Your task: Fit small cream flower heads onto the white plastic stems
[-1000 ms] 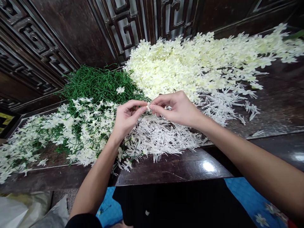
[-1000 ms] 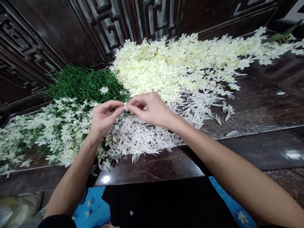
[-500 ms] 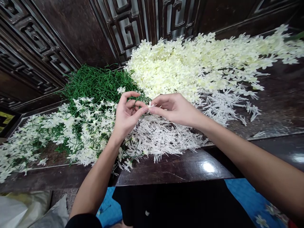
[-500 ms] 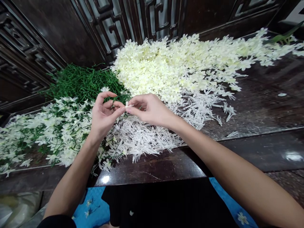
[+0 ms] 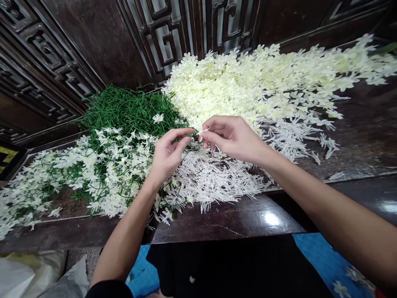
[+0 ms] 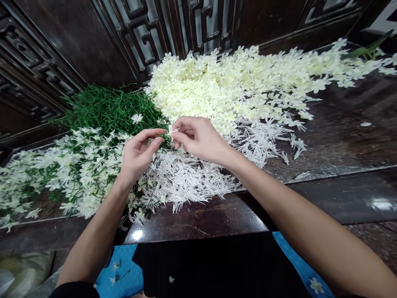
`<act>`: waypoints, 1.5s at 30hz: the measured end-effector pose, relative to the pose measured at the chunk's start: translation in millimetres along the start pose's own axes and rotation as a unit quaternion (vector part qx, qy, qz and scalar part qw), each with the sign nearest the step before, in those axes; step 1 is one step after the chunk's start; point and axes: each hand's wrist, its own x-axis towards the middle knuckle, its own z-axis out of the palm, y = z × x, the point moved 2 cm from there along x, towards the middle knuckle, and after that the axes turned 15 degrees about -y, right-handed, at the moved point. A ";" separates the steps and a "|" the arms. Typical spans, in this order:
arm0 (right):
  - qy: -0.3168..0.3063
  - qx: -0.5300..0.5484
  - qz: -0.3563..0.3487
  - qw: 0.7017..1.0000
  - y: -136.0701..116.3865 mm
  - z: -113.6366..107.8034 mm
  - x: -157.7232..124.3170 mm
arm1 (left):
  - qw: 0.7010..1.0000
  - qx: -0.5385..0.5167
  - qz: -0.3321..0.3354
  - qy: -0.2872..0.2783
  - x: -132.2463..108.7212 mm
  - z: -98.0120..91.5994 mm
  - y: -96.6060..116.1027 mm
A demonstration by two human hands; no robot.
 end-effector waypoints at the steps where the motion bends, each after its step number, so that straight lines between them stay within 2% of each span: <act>1: -0.006 -0.003 0.000 1.000 0.2 0.4 -0.2 | 1.000 -0.012 0.000 0.011 0.0 0.0 -0.1; 5: -0.010 -0.022 -0.009 1.000 0.2 1.8 -0.5 | 0.996 -0.072 -0.022 0.041 -0.8 1.1 -1.6; 10: 0.008 -0.030 -0.009 0.999 -2.0 2.7 -0.4 | 0.993 -0.113 -0.021 0.008 -1.8 3.0 -1.1; 14: 0.004 -0.036 -0.003 0.999 -3.0 2.4 -0.6 | 0.996 -0.094 -0.008 -0.008 -1.6 3.3 -1.9; 22: -0.004 -0.045 -0.002 0.999 -2.4 1.3 -1.8 | 0.996 -0.089 -0.027 0.003 -2.2 3.4 0.4; 30: -0.010 -0.048 -0.013 0.999 0.4 4.0 -1.2 | 0.997 -0.073 -0.028 -0.015 -2.1 4.8 1.5; 38: -0.013 -0.103 -0.020 0.994 0.0 6.2 -1.2 | 1.000 0.002 -0.013 -0.010 -2.3 4.4 2.4; 45: -0.001 -0.177 -0.049 0.983 -0.4 7.0 -0.2 | 0.998 -0.035 -0.049 -0.019 -4.9 7.3 0.7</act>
